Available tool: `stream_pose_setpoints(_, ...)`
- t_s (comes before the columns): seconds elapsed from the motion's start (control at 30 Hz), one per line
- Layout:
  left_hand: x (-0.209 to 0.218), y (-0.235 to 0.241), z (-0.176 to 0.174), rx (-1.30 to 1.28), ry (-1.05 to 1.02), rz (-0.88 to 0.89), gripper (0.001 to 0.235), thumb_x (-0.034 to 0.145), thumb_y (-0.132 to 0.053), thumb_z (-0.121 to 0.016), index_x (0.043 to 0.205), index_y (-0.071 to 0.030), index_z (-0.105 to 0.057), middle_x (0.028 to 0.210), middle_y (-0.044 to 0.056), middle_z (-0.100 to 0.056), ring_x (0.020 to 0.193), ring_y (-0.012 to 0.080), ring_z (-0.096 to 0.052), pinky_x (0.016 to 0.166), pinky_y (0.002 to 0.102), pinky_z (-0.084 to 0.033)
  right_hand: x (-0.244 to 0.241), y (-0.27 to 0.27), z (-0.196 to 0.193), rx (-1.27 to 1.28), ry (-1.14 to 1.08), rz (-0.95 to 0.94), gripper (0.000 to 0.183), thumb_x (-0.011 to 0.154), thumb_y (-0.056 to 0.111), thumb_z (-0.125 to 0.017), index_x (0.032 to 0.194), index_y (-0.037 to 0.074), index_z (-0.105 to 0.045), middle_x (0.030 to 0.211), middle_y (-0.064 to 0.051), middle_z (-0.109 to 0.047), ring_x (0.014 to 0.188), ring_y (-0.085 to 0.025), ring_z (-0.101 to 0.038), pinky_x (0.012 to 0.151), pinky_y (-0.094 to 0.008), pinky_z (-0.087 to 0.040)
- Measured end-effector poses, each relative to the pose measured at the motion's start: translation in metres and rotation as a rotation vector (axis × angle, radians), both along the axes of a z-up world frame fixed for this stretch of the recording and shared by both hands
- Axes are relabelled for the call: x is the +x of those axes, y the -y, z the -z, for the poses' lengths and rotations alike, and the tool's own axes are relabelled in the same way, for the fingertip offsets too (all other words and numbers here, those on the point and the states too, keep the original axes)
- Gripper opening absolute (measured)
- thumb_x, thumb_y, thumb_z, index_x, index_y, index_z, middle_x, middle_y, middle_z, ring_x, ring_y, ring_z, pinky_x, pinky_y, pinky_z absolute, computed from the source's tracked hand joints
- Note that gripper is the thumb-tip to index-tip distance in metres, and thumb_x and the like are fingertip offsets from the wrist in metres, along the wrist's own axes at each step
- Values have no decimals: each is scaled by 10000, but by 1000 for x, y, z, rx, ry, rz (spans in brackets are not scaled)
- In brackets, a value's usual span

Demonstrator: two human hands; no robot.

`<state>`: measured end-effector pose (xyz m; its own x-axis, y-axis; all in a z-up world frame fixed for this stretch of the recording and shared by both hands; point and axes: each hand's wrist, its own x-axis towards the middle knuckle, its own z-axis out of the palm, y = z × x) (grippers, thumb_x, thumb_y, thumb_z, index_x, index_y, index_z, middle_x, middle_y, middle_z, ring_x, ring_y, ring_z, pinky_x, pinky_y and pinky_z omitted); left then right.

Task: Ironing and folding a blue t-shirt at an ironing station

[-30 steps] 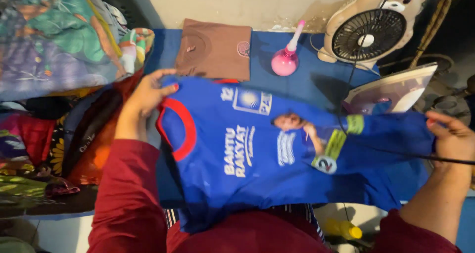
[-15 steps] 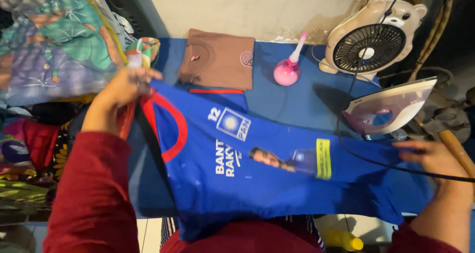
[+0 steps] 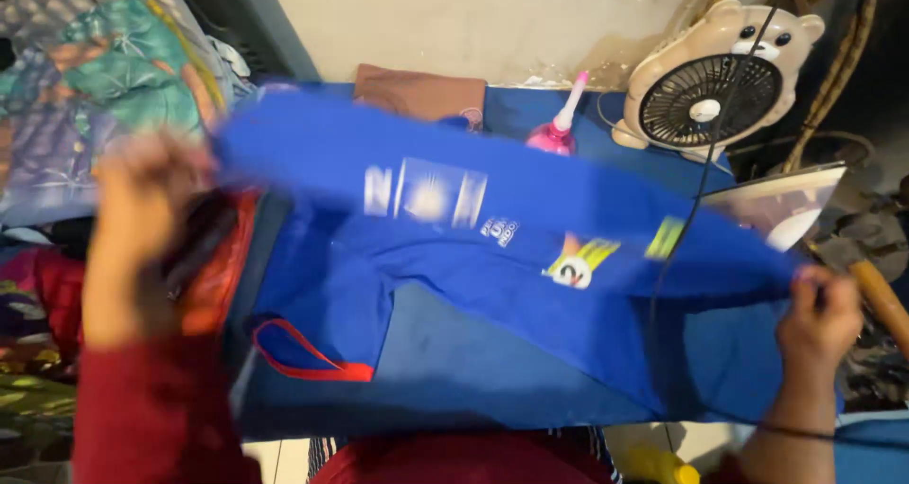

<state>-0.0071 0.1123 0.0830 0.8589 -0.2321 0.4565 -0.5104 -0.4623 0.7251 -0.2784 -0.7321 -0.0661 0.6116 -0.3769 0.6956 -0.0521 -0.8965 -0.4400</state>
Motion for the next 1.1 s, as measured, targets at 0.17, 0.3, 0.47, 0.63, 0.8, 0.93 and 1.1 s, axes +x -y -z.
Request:
stream_pose_setpoints(0.17, -104, -29, 151, 199, -496, -193, 422, 791, 62, -582, 1102, -155, -767, 974, 48, -749, 811, 187, -588, 833, 322, -468, -63, -12, 57, 342, -515, -80, 168, 1007, 75, -678, 1154, 113, -751, 1129, -65, -766, 1034, -184, -671, 976, -320, -465)
stream_pose_setpoints(0.3, -144, -10, 142, 369, -545, -392, 375, 857, -79, -548, 1112, -211, -790, 803, 106, -734, 736, 285, -678, 849, 373, -492, -88, -14, 65, 394, -684, -21, 262, 916, 47, -736, 1147, 145, -811, 1132, -54, -789, 1074, -203, -685, 1013, -320, -443)
stream_pose_setpoints(0.47, -153, -12, 117, 358, -403, -209, 422, 795, -34, -612, 1119, -230, -799, 1066, 57, -719, 1088, 258, -619, 1064, 351, -420, -99, -32, 50, 267, -664, 55, 197, 1009, 138, -700, 1182, 164, -790, 1176, -123, -667, 987, -266, -670, 929, -379, -511)
stream_pose_setpoints(0.63, -139, 42, 154, 622, -353, -22, 1063, 633, -255, -901, 1581, -314, -423, 1091, 84, -611, 1021, 314, -508, 981, 390, -402, -70, -105, 60, 332, -758, -76, 778, 757, 164, -819, 1480, 103, -537, 1437, -236, -570, 1332, -385, -527, 1160, -483, -380)
stream_pose_setpoints(0.8, -95, 126, 201, 708, 13, 4, 461, 840, -174, -699, 1257, -363, -751, 900, 57, -525, 878, 361, -467, 759, 460, -494, -12, -154, 57, 98, -1120, 71, 816, 741, 459, -830, 1491, 427, -512, 1386, -255, -450, 1326, -421, -503, 1102, -508, -472)
stream_pose_setpoints(0.93, -29, 165, 228, 667, 106, -127, 298, 851, -219, -707, 1082, -388, -789, 865, 21, -601, 950, 274, -604, 897, 357, -500, 62, -134, 121, -121, -803, 30, 340, 821, 330, -790, 1154, 387, -756, 1168, -145, -649, 1094, -378, -720, 878, -443, -609)
stream_pose_setpoints(1.1, 17, 186, 147, 324, 455, -338, 297, 914, -33, -642, 1064, -262, -758, 846, 51, -459, 862, 297, -514, 871, 351, -434, 127, -134, 16, -52, -60, 40, 256, 873, 21, -742, 1073, 181, -725, 1145, -166, -511, 1014, -485, -635, 916, -511, -539)
